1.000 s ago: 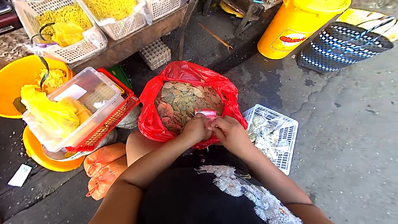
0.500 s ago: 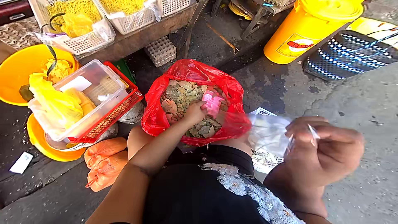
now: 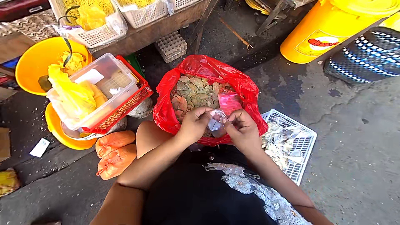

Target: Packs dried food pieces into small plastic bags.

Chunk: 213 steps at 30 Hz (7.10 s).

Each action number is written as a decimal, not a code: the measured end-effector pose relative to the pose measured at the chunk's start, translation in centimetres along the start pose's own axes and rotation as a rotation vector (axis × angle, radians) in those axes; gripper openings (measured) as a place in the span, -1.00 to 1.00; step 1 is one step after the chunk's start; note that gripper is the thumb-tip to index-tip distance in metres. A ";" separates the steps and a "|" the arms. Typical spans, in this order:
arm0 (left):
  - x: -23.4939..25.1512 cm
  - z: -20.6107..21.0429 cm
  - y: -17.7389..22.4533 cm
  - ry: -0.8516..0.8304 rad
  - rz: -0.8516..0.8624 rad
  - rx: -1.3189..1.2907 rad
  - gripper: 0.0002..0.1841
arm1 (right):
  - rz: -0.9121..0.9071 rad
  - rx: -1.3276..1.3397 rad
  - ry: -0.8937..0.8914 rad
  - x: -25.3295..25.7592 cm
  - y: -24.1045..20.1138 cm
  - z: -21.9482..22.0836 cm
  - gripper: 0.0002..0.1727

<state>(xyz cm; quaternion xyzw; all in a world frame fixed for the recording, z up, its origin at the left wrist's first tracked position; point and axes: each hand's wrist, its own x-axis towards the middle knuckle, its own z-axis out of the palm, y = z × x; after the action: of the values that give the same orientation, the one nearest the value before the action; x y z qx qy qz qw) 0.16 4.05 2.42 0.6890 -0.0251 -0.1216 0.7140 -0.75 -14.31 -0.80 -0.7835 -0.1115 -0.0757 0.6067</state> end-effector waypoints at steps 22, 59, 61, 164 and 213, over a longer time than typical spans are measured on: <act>1.4 -1.2 -4.5 0.066 0.465 0.803 -0.85 | 0.340 0.419 -0.379 0.7 2.5 -0.8 -0.64; 0.1 -2.8 -4.6 0.143 -0.195 0.490 -0.08 | 0.261 -0.824 -0.635 2.1 6.0 4.2 -0.63; 0.0 -2.7 -4.7 0.120 -0.194 0.489 -0.06 | 0.346 -0.855 -0.725 1.9 6.3 5.3 -0.50; -0.4 -1.8 -5.2 0.410 -0.150 -0.466 -0.77 | -0.536 -0.220 -0.016 -0.1 4.9 4.6 -0.87; -2.9 -7.9 -2.3 0.593 0.454 0.780 -0.73 | 0.284 -0.842 -0.884 2.9 5.0 7.6 -0.32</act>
<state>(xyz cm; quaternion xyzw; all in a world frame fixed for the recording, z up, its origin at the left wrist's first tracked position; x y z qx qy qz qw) -1.42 12.31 0.11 0.8850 -0.0141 0.2538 0.3901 3.29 -7.89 -6.60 -0.9197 -0.2072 0.2993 0.1469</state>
